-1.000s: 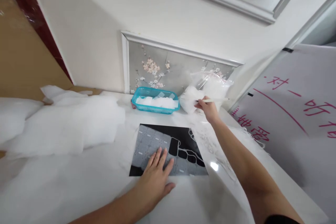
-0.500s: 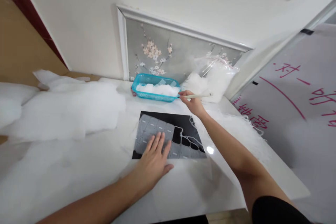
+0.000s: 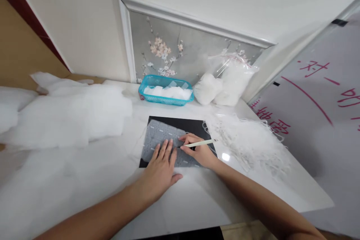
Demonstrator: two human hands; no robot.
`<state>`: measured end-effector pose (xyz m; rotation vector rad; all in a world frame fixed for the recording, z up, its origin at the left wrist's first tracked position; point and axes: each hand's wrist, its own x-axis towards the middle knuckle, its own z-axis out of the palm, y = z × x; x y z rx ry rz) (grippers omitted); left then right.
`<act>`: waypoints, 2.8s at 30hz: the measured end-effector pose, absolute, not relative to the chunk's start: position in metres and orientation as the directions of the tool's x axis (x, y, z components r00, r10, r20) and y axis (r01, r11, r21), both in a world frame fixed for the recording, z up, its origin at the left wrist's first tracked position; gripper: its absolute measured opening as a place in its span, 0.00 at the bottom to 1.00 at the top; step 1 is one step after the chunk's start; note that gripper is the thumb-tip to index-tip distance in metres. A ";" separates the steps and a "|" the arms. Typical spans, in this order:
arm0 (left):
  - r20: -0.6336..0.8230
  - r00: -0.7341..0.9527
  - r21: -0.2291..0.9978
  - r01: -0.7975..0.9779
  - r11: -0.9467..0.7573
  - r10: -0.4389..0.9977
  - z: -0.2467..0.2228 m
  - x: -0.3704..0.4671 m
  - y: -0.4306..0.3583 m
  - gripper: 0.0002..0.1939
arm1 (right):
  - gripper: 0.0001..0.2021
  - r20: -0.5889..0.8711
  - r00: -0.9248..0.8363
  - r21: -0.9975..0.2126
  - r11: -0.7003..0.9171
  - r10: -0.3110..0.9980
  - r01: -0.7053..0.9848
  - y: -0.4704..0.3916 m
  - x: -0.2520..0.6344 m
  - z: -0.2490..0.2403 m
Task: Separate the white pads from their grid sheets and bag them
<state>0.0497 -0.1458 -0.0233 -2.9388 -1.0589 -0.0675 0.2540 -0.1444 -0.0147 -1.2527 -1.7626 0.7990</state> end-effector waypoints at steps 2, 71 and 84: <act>0.045 0.774 0.000 0.632 -0.775 0.631 -0.021 0.050 -0.145 0.39 | 0.09 0.261 -0.168 -0.842 0.309 0.951 0.443 -0.144 0.253 -0.015; 0.014 0.730 0.117 0.677 -0.727 0.683 -0.023 0.012 -0.138 0.39 | 0.13 0.504 0.105 -0.592 0.254 0.857 0.765 -0.061 0.261 0.020; 0.033 0.645 -0.004 0.764 -0.645 0.763 -0.027 0.011 -0.144 0.39 | 0.08 0.286 -0.359 -0.699 0.450 0.888 0.556 -0.110 0.193 -0.007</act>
